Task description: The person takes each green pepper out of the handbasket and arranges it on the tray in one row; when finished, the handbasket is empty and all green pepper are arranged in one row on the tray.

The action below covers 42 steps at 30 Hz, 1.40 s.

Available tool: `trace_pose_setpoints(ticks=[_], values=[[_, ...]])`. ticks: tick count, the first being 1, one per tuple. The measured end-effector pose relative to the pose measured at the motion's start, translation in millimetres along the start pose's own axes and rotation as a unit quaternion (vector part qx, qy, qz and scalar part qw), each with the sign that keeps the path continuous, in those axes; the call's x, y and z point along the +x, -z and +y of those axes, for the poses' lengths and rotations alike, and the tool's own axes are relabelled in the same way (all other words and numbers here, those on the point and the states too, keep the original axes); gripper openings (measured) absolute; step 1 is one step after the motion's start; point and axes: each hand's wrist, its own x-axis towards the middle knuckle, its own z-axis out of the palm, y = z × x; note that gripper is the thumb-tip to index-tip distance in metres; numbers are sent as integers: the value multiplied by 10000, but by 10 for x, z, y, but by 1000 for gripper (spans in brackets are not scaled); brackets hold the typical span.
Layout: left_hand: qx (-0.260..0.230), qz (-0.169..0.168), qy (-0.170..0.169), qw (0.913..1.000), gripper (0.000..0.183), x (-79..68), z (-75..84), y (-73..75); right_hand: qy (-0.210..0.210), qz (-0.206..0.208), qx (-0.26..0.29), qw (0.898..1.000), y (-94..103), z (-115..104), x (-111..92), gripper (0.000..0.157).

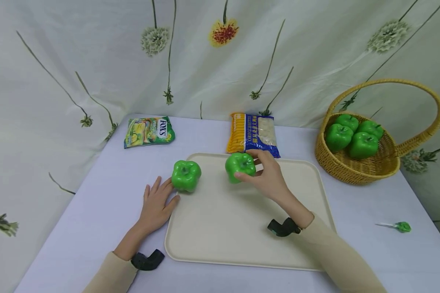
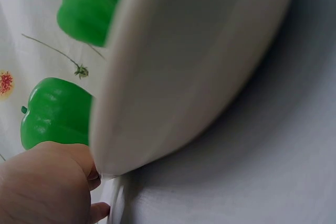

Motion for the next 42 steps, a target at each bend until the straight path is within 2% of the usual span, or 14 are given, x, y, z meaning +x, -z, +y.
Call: trace_pose_setpoints(ticks=[7,17,25,32,42], values=[[-18,43,-67,10000,47,14,15,-14,52,-200,-60,9998,-253,-90,48,67],[-36,-29,15,10000,47,11,51,13,60,-384,-332,9987,-463,-101,70,69],[8,-60,53,10000,47,8,27,7,286,-357,-270,9986,-505,-84,38,71],[16,64,-7,10000,46,-6,31,11,252,-459,-457,9976,-505,-98,29,77],[54,136,-49,9999,46,-9,27,11,72,-581,-339,9977,-534,-68,-6,71]])
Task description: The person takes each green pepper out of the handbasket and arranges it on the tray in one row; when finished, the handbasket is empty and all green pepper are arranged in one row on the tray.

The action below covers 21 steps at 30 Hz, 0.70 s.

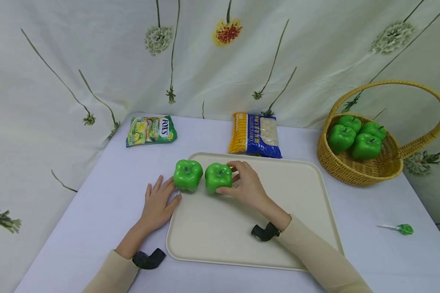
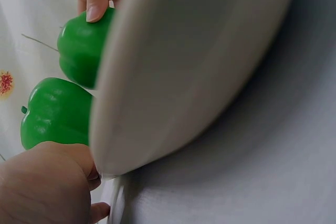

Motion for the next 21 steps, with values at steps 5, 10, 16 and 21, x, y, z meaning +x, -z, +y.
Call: trace_pose_setpoints(ticks=[5,10,16,21], values=[[-17,-24,9,10000,47,1,6,3,-30,70,224,9997,-16,3,-8,70],[-13,-65,32,10000,47,0,-11,-8,-58,45,296,9995,-29,-4,-12,71],[-10,-164,93,9998,48,10,-25,-5,-17,10,311,9995,-41,4,-9,70],[-13,-107,47,9999,48,5,-22,-11,46,-42,379,9993,-48,16,-8,69]])
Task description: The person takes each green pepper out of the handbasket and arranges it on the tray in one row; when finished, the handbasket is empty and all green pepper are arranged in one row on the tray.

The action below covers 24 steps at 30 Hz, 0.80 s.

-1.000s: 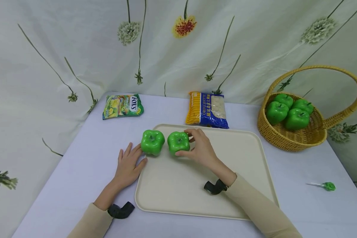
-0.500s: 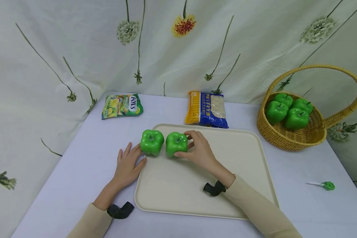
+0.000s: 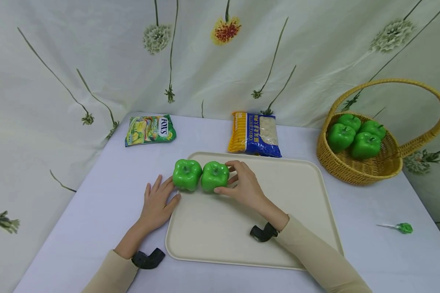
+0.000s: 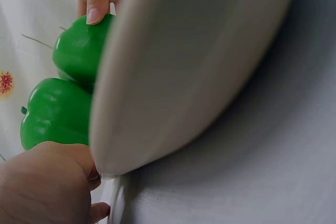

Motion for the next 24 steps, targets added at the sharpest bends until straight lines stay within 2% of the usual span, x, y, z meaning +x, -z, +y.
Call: trace_pose_setpoints(ticks=[24], values=[[35,-108,91,9999,48,5,-7,1,160,-171,-133,9996,37,27,7,70]])
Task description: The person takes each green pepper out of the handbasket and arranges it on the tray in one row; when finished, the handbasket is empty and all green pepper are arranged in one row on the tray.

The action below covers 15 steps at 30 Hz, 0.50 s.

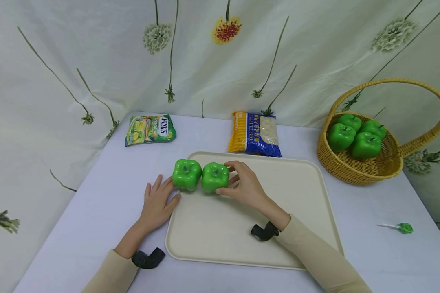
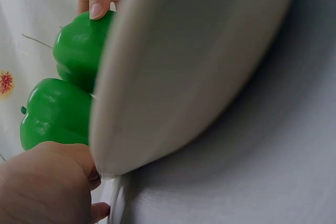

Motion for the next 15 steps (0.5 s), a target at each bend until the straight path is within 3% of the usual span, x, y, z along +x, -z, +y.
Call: trace_pose_setpoints(ticks=[15], values=[[-57,-27,-16,10000,48,9,11,-2,-77,-205,-21,9998,133,9,-38,82]])
